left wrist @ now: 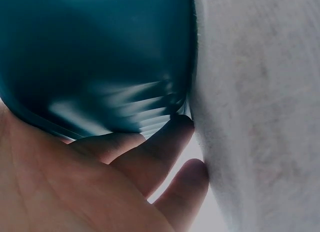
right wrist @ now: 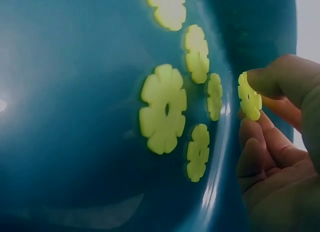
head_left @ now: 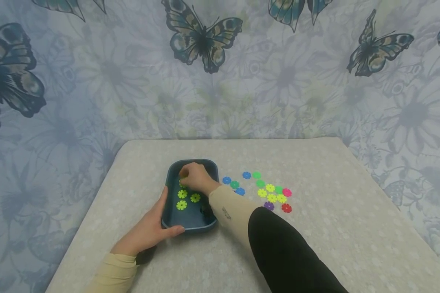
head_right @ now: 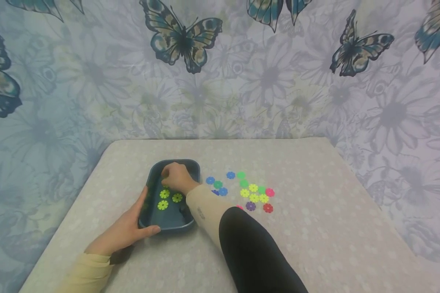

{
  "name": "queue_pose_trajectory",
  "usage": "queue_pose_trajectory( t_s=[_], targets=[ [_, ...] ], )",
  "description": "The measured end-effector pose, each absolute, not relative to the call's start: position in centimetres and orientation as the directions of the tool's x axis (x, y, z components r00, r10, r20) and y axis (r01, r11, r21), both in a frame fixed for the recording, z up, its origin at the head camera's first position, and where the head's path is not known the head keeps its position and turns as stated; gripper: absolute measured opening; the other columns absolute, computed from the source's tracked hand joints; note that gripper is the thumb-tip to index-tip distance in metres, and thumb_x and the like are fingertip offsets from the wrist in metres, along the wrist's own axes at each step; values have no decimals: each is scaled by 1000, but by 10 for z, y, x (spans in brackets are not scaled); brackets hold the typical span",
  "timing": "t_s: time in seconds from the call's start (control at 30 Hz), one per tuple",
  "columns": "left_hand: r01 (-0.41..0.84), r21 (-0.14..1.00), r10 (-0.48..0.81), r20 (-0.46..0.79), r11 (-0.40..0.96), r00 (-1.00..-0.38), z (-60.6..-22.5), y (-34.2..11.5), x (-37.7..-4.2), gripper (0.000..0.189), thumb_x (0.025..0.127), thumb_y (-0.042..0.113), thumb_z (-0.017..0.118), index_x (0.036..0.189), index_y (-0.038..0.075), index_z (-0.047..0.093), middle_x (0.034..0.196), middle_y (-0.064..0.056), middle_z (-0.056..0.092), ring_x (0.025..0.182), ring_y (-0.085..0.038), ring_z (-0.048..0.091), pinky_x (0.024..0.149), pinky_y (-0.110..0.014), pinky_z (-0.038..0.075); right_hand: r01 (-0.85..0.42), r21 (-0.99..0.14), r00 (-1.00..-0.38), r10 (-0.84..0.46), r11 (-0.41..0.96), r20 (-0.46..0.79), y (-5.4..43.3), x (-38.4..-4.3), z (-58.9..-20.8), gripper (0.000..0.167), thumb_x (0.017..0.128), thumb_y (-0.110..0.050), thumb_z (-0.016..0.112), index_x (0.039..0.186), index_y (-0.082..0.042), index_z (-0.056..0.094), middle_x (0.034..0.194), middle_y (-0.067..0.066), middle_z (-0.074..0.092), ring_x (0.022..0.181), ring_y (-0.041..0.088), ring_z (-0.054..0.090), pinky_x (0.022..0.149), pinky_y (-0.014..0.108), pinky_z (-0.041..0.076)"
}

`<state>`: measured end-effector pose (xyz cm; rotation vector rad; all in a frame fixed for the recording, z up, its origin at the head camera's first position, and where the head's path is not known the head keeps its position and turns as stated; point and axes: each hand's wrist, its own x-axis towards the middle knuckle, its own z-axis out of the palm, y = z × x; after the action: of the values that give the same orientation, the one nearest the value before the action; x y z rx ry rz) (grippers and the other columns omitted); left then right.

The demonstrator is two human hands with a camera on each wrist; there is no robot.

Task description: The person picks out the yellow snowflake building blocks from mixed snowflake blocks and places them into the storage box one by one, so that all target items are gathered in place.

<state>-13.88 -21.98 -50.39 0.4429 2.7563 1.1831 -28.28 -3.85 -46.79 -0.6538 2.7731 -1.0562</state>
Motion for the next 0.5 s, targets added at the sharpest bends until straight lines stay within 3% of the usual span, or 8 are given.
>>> queue_pose_trajectory(
  t_s=[0.5],
  targets=[
    [249, 720, 318, 41, 648, -947, -505, -221, -139, 127, 86, 54, 80, 165, 19, -13, 172, -20, 3, 156, -45, 15, 119, -67, 26, -423, -523, -873, -488, 740, 15, -46, -288, -475, 29, 91, -12, 76, 120, -9, 75, 118, 3, 75, 103, 16, 70, 85, 26, 58]
  ],
)
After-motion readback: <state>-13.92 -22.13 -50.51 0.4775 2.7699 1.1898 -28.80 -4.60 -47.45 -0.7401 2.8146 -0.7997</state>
